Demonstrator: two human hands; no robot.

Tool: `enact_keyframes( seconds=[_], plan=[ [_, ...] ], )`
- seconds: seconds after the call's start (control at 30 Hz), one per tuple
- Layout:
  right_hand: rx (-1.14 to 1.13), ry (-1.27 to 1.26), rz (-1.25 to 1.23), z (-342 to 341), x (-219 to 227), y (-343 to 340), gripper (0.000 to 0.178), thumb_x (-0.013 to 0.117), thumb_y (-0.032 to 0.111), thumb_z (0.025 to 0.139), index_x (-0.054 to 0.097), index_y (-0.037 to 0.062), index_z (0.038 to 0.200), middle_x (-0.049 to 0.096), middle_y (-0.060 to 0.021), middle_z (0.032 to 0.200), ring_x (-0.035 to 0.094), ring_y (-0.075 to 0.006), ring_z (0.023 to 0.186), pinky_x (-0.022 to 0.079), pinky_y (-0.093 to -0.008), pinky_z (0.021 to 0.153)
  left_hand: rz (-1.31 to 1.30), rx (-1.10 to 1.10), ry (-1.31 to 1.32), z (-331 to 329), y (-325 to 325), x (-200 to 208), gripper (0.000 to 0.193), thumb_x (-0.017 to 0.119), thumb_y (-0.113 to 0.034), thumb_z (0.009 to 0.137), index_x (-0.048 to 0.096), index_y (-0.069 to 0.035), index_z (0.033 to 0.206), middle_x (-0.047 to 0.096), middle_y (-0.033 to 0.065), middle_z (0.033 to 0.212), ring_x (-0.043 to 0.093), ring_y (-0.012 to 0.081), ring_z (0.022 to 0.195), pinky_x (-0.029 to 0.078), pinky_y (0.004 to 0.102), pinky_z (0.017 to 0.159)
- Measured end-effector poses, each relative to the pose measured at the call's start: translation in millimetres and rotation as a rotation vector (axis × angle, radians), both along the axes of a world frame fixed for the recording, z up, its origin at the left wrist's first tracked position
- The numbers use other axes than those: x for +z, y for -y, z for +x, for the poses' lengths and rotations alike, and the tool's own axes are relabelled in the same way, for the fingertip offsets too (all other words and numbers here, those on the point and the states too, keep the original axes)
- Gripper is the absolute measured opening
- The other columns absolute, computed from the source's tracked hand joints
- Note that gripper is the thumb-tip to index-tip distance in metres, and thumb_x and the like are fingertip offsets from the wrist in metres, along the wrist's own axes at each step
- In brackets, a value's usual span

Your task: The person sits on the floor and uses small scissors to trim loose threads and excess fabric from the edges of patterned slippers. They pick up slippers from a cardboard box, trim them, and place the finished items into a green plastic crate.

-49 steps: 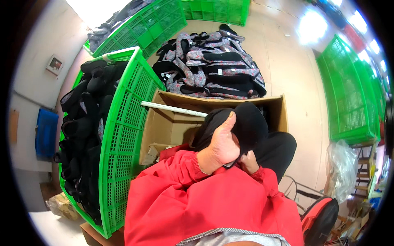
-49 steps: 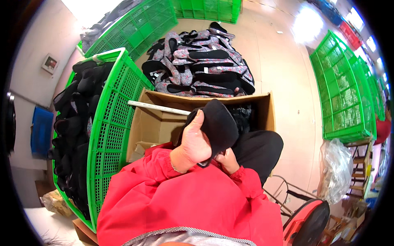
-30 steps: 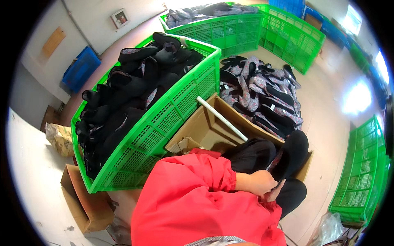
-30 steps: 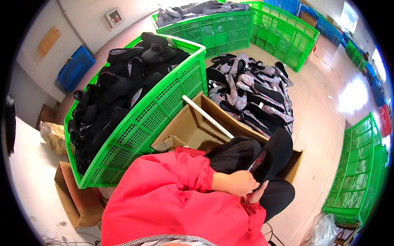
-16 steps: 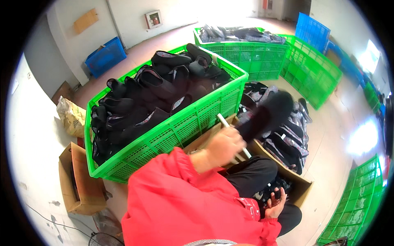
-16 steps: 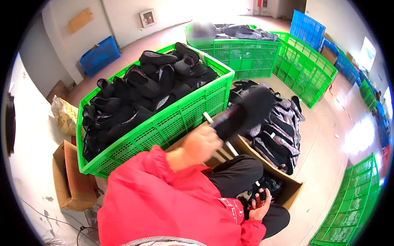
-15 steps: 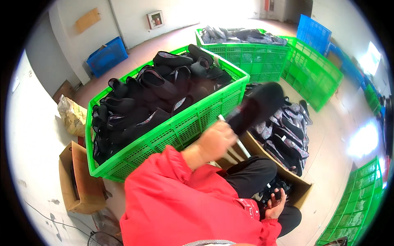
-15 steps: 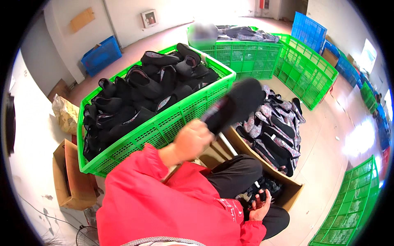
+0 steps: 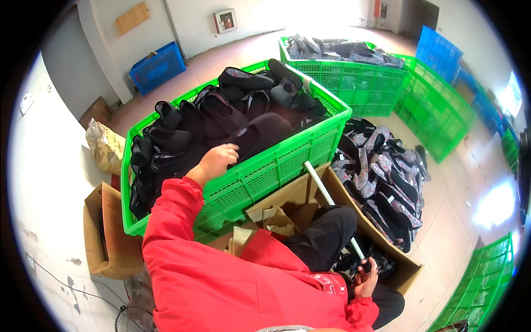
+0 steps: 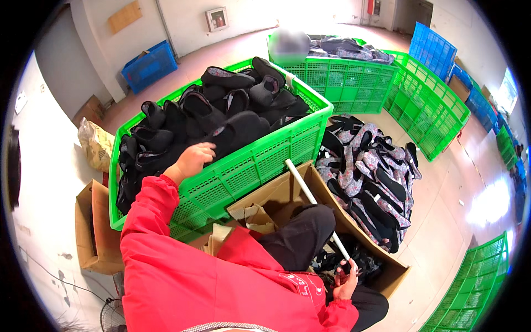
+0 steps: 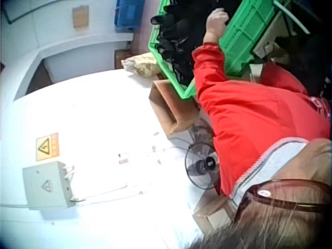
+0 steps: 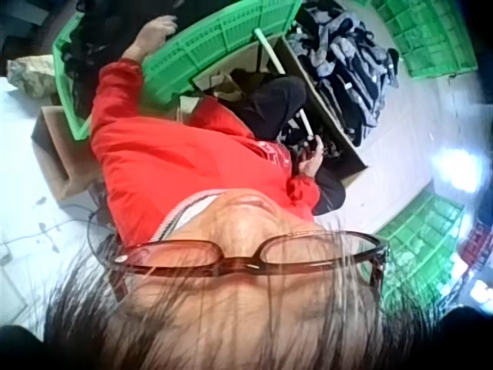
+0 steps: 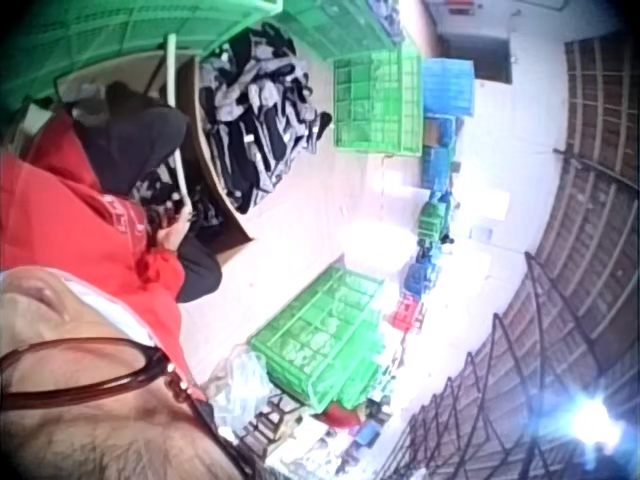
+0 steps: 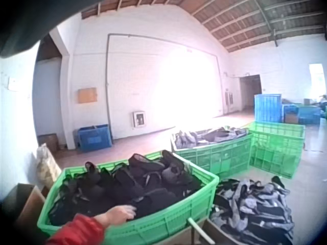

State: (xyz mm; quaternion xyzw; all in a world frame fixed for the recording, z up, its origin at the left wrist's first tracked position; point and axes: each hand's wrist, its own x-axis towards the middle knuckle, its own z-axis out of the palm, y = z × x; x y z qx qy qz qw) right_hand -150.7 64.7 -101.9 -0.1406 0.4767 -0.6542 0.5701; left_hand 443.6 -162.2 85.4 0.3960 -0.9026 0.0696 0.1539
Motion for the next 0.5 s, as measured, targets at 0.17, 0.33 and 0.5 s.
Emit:
enact_keyframes(
  seconds=[0.17,0.33,0.5],
  plan=[
    [-0.068,-0.033,0.13,-17.7,-21.9,-7.0,0.036,0.056,0.039,0.101,0.059,0.014,0.127,0.069,-0.0019,0.102,0.063,-0.0084,0.071,0.033,-0.0175,0.043,0.173,-0.078,-0.145,-6.9,14.0,25.9,0.024,0.073,-0.008,0.067,0.067,-0.004,0.091,0.066,0.0148,0.117,0.059,0.0366,0.119,0.049,0.0442,0.1],
    [-0.078,-0.082,0.118,-36.2,-14.8,6.7,0.032,0.057,0.031,0.102,0.057,0.0096,0.126,0.069,-0.0069,0.101,0.064,-0.011,0.068,0.033,-0.019,0.039,0.167,0.213,-0.27,-33.2,59.4,45.9,0.072,0.07,-0.031,0.087,0.043,-0.009,0.15,0.038,0.0204,0.153,0.039,0.0368,0.141,0.031,0.0414,0.117],
    [-0.006,-0.249,0.085,-67.2,5.5,15.5,0.024,0.056,0.021,0.102,0.059,0.0087,0.123,0.069,-0.0082,0.101,0.063,-0.0099,0.067,0.03,-0.0171,0.039,0.165,0.025,0.282,-26.7,108.1,-32.4,0.065,0.061,-0.032,0.09,0.043,-0.009,0.149,0.04,0.0242,0.151,0.041,0.0403,0.139,0.037,0.0441,0.114]
  ],
)
